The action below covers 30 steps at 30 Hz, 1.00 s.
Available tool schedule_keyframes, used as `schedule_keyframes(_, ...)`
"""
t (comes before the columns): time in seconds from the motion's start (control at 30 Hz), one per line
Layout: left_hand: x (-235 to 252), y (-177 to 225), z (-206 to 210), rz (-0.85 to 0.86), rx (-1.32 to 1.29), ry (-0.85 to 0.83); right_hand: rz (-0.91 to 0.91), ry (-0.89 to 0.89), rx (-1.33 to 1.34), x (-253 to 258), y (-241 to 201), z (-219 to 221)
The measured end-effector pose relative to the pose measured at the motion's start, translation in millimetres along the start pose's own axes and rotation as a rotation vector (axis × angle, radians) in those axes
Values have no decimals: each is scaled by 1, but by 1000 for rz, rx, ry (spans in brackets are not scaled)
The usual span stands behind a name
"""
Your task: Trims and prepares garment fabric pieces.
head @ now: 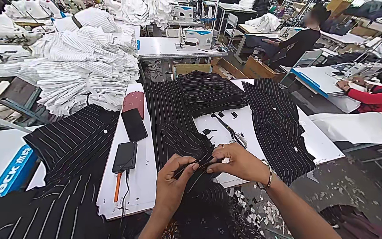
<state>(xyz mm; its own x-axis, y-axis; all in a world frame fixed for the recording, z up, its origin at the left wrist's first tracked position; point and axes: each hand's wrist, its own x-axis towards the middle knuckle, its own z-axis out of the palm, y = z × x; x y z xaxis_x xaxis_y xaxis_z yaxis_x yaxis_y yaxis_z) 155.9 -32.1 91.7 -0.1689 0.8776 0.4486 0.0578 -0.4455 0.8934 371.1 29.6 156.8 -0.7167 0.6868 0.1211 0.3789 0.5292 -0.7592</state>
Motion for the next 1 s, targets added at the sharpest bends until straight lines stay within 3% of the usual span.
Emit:
schedule_keyframes(0.13,10,1,-3,-123,-113,-31,10,46,11,1,7,2)
schedule_keyframes(0.3,21,-10,-2,-544,-344,-78,82,178,140,9,27,40)
schedule_keyframes(0.43,21,-30,-10,-733,-435,-204,244,83,146,5,78,71)
schedule_keyframes(0.53,17,-44,-15,-788,-535,-269,396,68,-15,-16,139,65)
schedule_keyframes(0.67,13,-43,-8,-741,-642,-307,683,327,-331,-46,209,23)
schedule_keyframes(0.73,13,-44,-6,-713,-635,-342,864,284,-382,-50,222,11)
schedule_keyframes(0.87,19,-41,-1,-694,-572,-363,1051,141,-493,-45,223,7)
schedule_keyframes(0.93,22,-37,0,-677,-537,-364,1088,49,-415,-48,218,-2)
schedule_keyframes(1.0,24,-32,-1,-665,-499,-368,970,98,-98,-65,219,-3)
